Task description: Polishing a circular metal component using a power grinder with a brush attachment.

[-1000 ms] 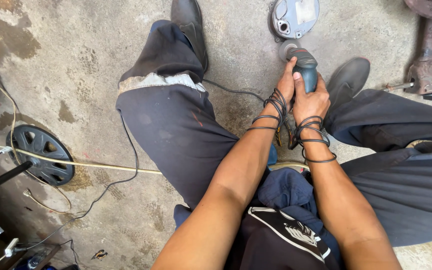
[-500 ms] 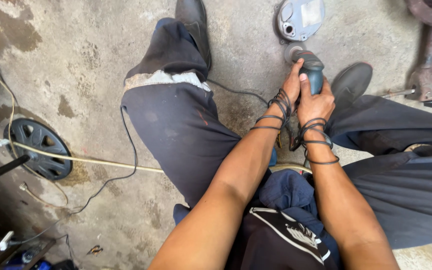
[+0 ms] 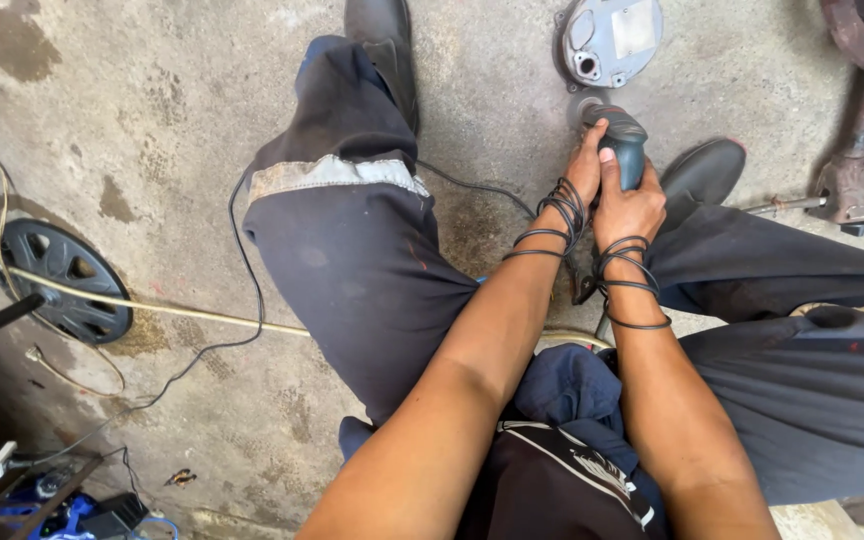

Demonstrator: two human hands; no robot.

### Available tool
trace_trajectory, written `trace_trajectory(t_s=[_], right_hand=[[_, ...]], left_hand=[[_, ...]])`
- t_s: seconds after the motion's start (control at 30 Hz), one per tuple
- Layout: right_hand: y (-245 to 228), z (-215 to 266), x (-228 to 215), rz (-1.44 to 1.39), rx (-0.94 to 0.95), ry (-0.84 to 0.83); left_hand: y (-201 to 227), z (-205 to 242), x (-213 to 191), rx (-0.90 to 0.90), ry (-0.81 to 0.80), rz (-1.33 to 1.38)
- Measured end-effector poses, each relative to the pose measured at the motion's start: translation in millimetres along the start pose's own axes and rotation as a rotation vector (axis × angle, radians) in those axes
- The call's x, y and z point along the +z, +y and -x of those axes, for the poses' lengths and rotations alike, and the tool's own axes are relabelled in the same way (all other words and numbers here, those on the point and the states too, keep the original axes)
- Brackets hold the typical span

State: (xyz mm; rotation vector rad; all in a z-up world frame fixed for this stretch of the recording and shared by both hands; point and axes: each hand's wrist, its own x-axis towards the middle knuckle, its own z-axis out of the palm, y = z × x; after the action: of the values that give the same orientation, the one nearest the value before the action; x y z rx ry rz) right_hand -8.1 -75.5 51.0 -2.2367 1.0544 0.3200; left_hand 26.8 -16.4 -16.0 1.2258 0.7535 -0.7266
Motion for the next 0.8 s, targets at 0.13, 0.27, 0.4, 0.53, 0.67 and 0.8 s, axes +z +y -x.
trace_trajectory(t_s=[0.13,0.27,0.4,0.53,0.67,0.8], right_hand=[[-1,-2,0,0.003,-0.02,0.016],[0,6,-5,-0.04,-0.021,0.016],[-8,17,-12,-0.072,-0.029,0.046],[0,23,-18,-0.064,-0.035,0.063],[2,21,-23,-0.073,-0.089,0.088],[3,27,-28,-0.069,-0.112,0.103]], left_hand=[[-1,-5,0,0.007,-0.002,0.003],[2,7,1,-0.001,-0.002,-0.018],[23,36,3,0.014,-0.025,0.018],[30,54,4,0.004,-0.034,0.014],[30,49,9,-0.014,-0.046,0.0],[11,37,9,-0.043,-0.049,-0.046]])
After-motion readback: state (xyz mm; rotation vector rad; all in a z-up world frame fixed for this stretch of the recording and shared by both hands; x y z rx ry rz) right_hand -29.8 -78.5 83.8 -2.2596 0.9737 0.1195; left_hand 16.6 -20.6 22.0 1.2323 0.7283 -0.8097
